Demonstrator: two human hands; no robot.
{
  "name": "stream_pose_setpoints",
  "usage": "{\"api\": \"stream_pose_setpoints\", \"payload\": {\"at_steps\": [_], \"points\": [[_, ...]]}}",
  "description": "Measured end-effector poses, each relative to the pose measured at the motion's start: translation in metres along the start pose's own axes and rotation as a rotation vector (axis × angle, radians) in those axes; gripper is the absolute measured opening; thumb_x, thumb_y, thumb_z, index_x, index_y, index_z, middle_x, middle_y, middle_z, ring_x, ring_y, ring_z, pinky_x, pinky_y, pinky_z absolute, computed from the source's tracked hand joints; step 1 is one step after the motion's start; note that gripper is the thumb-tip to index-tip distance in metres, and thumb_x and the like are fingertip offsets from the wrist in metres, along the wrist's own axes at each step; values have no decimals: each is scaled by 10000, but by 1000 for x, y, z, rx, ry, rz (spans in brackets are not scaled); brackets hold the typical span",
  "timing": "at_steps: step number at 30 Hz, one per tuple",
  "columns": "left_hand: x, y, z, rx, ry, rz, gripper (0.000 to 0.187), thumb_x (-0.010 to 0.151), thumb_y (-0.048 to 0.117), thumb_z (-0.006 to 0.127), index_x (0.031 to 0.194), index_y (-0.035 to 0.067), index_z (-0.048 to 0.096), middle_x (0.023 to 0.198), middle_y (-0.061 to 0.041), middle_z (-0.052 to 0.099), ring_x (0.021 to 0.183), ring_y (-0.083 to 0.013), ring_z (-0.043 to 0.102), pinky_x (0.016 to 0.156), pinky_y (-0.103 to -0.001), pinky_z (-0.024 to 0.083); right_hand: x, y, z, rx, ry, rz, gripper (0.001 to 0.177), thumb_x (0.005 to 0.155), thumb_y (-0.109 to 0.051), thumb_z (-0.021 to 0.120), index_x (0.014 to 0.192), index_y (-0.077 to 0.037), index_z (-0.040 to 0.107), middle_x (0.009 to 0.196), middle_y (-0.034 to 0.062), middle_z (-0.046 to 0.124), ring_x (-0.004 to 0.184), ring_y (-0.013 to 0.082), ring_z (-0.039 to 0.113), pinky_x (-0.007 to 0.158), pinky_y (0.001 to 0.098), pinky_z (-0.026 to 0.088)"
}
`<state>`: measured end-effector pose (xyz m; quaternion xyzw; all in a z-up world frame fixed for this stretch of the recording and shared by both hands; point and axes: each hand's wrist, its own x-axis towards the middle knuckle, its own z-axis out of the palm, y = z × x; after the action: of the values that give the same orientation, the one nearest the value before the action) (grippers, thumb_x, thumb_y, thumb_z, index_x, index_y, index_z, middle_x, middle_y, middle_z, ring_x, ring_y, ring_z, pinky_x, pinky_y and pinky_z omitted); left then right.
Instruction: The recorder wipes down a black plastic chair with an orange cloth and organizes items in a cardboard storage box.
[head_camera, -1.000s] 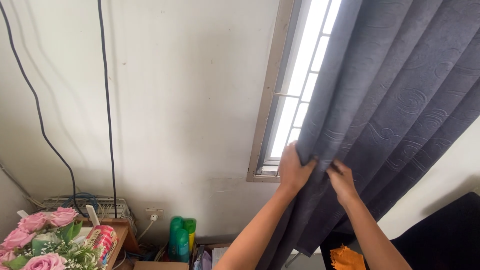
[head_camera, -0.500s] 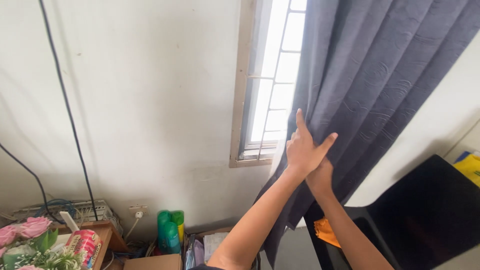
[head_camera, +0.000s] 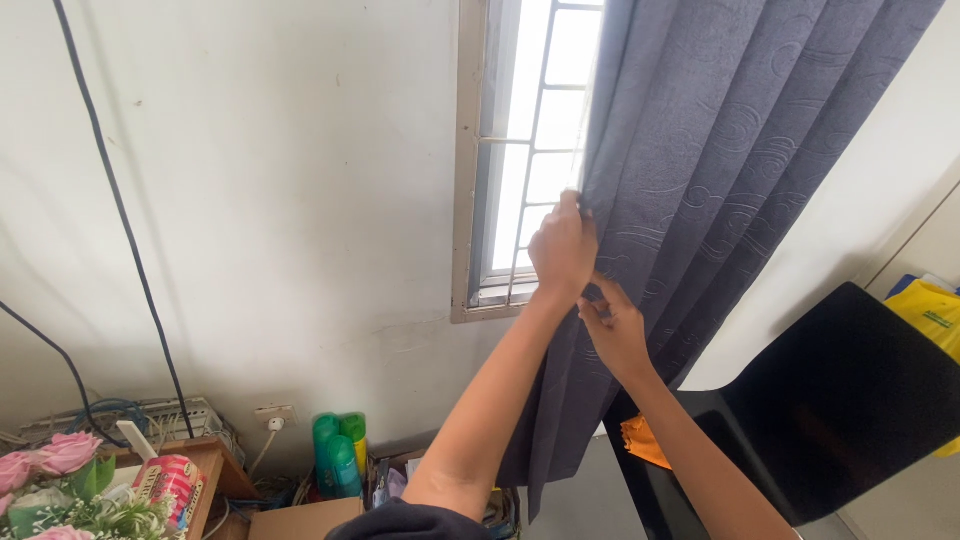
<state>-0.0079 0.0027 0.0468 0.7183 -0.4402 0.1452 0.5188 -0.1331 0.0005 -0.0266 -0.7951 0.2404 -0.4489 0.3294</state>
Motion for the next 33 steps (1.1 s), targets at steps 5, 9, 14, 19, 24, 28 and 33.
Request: {"api": "stream_pose_setpoints", "payload": {"at_steps": [5,9,14,19,24,28,33], "points": [[25,6,-53,200,-65,138,750,920,30,615,1566,165,260,981,-175,703,711,-291,726,577,-417,572,-3,-15,4,-24,-78,20,500,943,-130,652,1434,-117,558,1350,83,672,833,122,725,689,263,611],[47,-30,-51,427,-72,172,987,867,7,666,1635,283,112,1098,-205,673,668,-275,719,535,-398,590,-2,-9,12,-39,-115,48,525,939,-163,648,1451,-144,538,1362,62,672,797,119,725,667,238,608],[63,-69,-65,459,32,126,1033,835,41,712,1627,208,70,1100,-180,669,707,-309,699,574,-413,594,-4,-7,17,-17,-145,92,534,941,-178,637,1462,-156,520,1364,58,670,818,121,731,622,250,589],[56,-54,-99,432,1,87,1049,874,94,721,1649,163,16,1048,-153,668,799,-295,701,610,-399,604,0,-6,27,-22,-191,106,547,946,-207,629,1473,-170,488,1369,51,664,825,126,739,598,247,577],[57,-74,-71,206,116,143,747,769,149,772,1375,60,343,1053,-152,681,912,-352,692,720,-448,583,6,-14,41,-4,-160,16,572,945,-189,654,1486,-136,474,1358,77,670,832,136,735,646,224,575],[71,-82,-53,57,210,309,347,696,189,814,975,92,633,989,-169,690,950,-372,680,781,-456,565,9,-39,44,-14,-79,-61,604,908,-158,685,1477,-129,484,1402,121,633,827,162,702,571,258,552],[63,-50,-60,-518,-147,136,525,867,214,762,1243,22,451,919,-182,691,827,-300,711,731,-433,563,21,-40,40,71,-159,-69,790,923,-165,677,1574,-98,235,1557,217,426,1049,168,664,731,266,637]]}}
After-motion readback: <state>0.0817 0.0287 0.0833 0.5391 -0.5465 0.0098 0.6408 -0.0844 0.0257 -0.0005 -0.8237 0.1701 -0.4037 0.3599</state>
